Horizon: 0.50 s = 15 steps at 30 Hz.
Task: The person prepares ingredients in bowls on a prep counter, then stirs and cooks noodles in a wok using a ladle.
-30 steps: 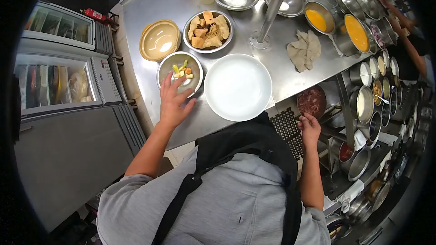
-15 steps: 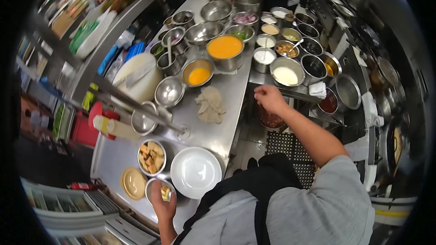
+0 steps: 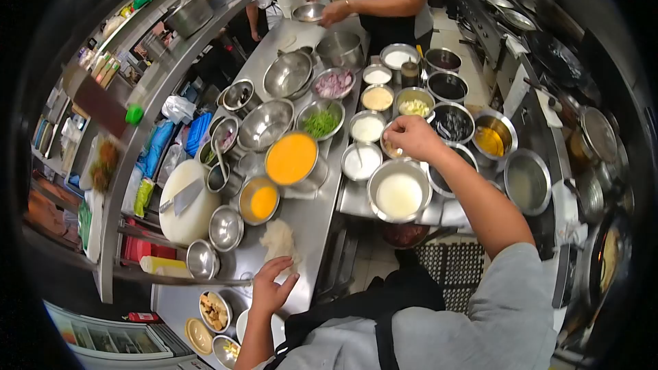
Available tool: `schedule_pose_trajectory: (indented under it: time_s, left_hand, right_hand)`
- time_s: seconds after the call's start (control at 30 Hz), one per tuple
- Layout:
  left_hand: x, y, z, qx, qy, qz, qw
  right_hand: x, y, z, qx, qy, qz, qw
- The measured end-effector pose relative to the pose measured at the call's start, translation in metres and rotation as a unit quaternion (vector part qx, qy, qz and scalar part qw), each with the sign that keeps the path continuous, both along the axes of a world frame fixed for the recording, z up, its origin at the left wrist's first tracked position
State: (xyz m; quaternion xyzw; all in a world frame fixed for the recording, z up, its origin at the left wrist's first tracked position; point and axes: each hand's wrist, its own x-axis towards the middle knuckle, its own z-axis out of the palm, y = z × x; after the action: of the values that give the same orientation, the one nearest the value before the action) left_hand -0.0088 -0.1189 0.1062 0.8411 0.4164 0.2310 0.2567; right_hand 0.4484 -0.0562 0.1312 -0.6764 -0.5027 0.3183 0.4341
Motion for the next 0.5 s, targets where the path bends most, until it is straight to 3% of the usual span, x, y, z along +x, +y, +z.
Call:
schedule_pose_trajectory:
  time_s: [0.13,0.2,0.23,0.27,0.4,0.5]
  left_hand:
    - [0.048,0.049,-0.016,-0.082,-0.045,0.067,0.993]
    - [0.112,0.112,0.000,-0.145,-0.167,0.130,0.967]
    - [0.125,0.143,0.002,-0.130,-0.219,0.130,0.958]
    - [0.151,0.172,0.006,-0.118,-0.270,0.146,0.945]
    - [0.219,0.276,0.037,-0.200,-0.360,0.156,0.898]
    - [0.252,0.331,0.054,-0.287,-0.461,0.174,0.821]
  right_hand:
    - [0.037,0.034,0.004,0.011,0.099,-0.030,0.995]
    - [0.072,0.066,0.005,-0.013,0.172,-0.032,0.985]
    - [0.066,0.071,0.013,-0.017,0.230,-0.049,0.972]
    - [0.073,0.088,0.022,-0.011,0.373,-0.024,0.927]
    - [0.087,0.105,0.030,-0.018,0.486,-0.097,0.868]
    - [0.103,0.105,0.017,-0.027,0.537,-0.143,0.831]
